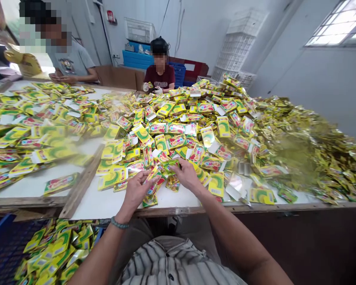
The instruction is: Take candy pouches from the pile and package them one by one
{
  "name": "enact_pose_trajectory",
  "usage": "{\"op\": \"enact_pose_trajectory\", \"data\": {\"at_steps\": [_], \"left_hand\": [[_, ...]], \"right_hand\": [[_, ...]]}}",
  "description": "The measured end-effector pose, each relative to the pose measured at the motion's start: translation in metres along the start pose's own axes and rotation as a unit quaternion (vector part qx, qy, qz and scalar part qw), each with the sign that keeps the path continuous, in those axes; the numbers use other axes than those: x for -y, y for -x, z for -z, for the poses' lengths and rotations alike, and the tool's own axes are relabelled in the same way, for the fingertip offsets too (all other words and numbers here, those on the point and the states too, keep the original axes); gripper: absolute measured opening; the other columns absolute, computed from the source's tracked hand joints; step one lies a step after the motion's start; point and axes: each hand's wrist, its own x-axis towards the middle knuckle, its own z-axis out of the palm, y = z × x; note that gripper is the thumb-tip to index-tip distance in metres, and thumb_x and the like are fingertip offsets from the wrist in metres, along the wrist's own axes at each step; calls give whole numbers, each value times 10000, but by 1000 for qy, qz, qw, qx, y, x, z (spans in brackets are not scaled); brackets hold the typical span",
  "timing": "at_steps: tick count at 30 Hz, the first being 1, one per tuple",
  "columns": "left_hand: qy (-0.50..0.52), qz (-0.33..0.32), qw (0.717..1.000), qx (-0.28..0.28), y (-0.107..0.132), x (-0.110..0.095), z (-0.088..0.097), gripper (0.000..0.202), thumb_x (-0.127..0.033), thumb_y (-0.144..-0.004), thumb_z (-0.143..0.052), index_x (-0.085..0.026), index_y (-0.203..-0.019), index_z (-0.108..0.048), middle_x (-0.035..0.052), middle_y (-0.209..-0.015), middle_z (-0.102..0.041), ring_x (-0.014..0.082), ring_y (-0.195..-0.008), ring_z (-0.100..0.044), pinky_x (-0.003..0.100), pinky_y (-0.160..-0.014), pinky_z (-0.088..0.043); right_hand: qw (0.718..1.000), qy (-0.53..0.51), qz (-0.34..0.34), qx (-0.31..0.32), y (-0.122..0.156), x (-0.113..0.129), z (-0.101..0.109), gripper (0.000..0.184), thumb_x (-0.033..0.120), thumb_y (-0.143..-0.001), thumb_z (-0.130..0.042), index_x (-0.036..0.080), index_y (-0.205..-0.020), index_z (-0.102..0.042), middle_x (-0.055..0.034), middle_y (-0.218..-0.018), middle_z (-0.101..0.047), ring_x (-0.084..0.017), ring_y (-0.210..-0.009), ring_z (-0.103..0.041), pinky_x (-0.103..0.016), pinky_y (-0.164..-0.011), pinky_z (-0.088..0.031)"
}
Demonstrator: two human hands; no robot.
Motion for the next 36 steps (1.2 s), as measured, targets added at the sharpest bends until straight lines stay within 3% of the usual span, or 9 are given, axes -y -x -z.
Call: {"op": "enact_pose_trajectory", "data": {"at_steps": [2,5,10,20,26,28,32,36], "left_hand": [[46,36,998,-7,7,2,-2,441,-467,-609,-798,-163,-888,-644,63,-846,-757,213,-765,-690,328,-736,-527],[88,66,994,-13,15,5,-5,458,-471,-581,-818,-156,-864,-644,50,-780,-753,197,-715,-691,318,-716,-536],[111,65,992,-18,20,10,-9,439,-440,-604,-817,-156,-887,-637,31,-771,-745,172,-712,-684,285,-703,-530],[63,39,996,-52,29,5,-13,454,-503,-639,-767,-158,-902,-634,49,-862,-741,193,-801,-682,295,-735,-529],[19,14,1000,16,30,12,-10,373,-467,-709,-729,-160,-908,-654,56,-901,-742,195,-829,-676,285,-754,-519],[40,16,998,36,30,14,-9,345,-439,-722,-730,-163,-914,-654,48,-880,-740,184,-808,-676,272,-740,-519],[109,51,991,58,29,14,-8,318,-404,-725,-745,-165,-907,-640,11,-762,-728,150,-688,-672,240,-657,-521],[183,109,975,56,30,12,-11,398,-365,-665,-803,-162,-966,-640,17,-803,-750,153,-665,-687,253,-655,-540]], "right_hand": [[998,14,-3,67,-2,0,6,130,268,-797,-563,190,-851,-652,2,-727,-639,-163,-685,-544,-257,-656,-398],[994,7,-9,111,-1,-1,16,117,228,-775,-564,187,-839,-653,11,-715,-633,-155,-681,-539,-247,-660,-389],[990,-37,-34,135,-1,-1,23,115,269,-783,-549,180,-776,-622,21,-705,-620,-138,-657,-521,-227,-625,-377],[981,76,-57,169,-5,14,28,60,226,-785,-589,182,-786,-630,-3,-753,-657,-160,-712,-564,-235,-647,-384],[960,121,-18,251,-6,18,27,67,220,-767,-648,154,-775,-638,-17,-777,-637,-145,-728,-533,-230,-666,-352],[968,110,-21,224,-6,18,24,97,247,-761,-663,154,-749,-635,6,-718,-604,-131,-686,-501,-222,-636,-330],[990,87,-14,113,2,17,11,163,299,-744,-681,163,-698,-603,48,-621,-504,-106,-618,-417,-214,-580,-281],[995,62,10,72,17,15,-2,187,351,-790,-640,168,-758,-627,42,-630,-515,-102,-600,-410,-215,-572,-283]]}}
